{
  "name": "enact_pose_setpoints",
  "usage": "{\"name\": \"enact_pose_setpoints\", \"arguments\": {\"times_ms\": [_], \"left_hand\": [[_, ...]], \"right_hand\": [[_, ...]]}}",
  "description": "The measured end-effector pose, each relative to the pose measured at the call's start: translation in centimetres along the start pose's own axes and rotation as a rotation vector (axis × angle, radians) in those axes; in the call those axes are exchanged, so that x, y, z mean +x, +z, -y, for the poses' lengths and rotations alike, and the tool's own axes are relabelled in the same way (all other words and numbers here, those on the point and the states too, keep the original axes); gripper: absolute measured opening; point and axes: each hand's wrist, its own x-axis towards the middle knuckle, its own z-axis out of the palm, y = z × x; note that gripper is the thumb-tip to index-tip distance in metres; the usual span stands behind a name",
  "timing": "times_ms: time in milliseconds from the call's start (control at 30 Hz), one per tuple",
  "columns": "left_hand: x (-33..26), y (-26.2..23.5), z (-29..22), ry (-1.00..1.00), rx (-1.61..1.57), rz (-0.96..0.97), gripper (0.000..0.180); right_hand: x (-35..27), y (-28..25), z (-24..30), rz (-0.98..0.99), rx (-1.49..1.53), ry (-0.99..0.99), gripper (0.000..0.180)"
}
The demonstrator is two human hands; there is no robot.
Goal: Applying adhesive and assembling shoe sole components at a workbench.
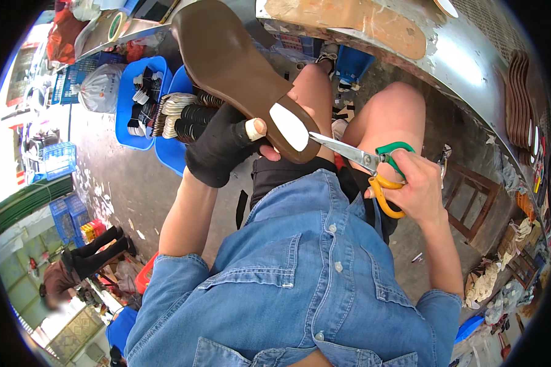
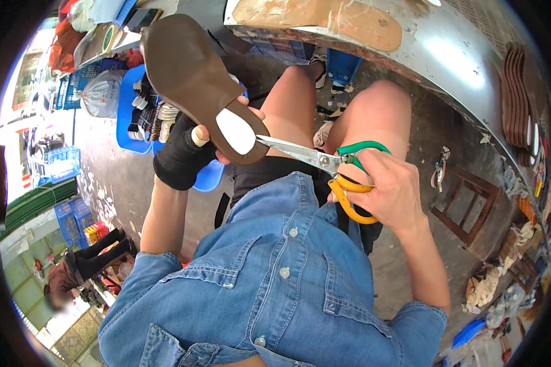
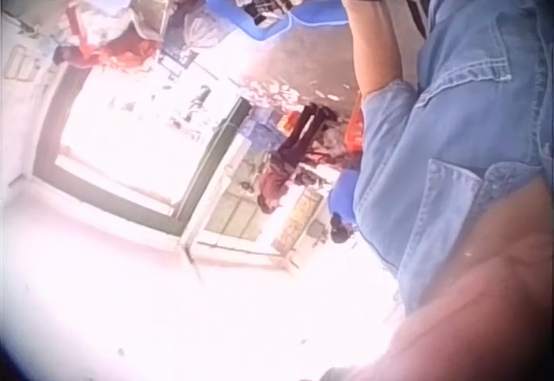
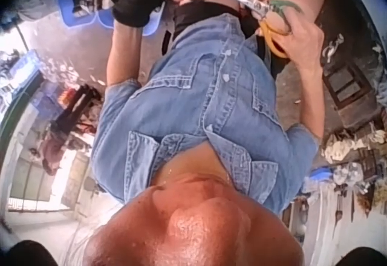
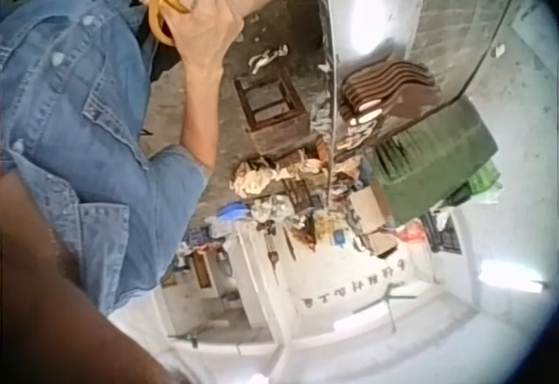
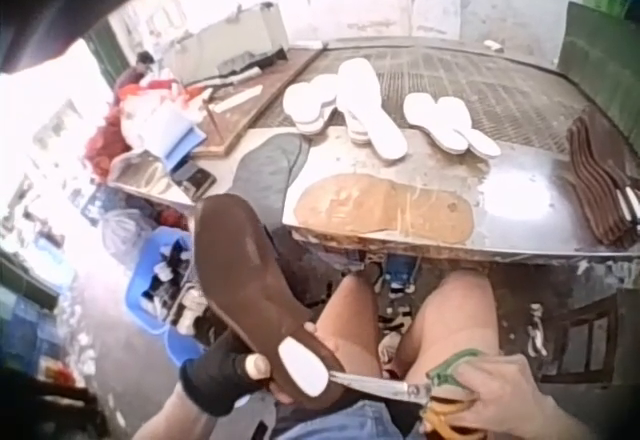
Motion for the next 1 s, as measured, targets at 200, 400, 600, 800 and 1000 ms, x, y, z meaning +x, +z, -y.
{"name": "enact_pose_setpoints", "arguments": {"times_ms": [200,400,600,800,1000], "left_hand": [[0.0,0.6,-0.2,-0.08,-0.096,0.022,0.079],[0.2,0.2,-0.2,-0.091,-0.057,0.096,0.077],[0.4,0.2,0.2,-0.111,-0.128,0.101,0.074],[0.1,0.1,0.7,-0.168,-0.135,0.035,0.093],[1.5,1.1,-1.2,-0.076,-0.221,0.122,0.092]], "right_hand": [[-1.1,-0.7,0.3,0.132,0.152,0.075,0.05],[-1.3,-0.8,0.7,0.022,0.01,0.023,0.055],[-1.1,-1.2,1.2,0.006,-0.099,0.016,0.057],[-1.3,-1.0,0.7,0.173,0.086,0.029,0.056],[0.6,-3.5,-0.5,0.005,0.042,0.22,0.043]]}}
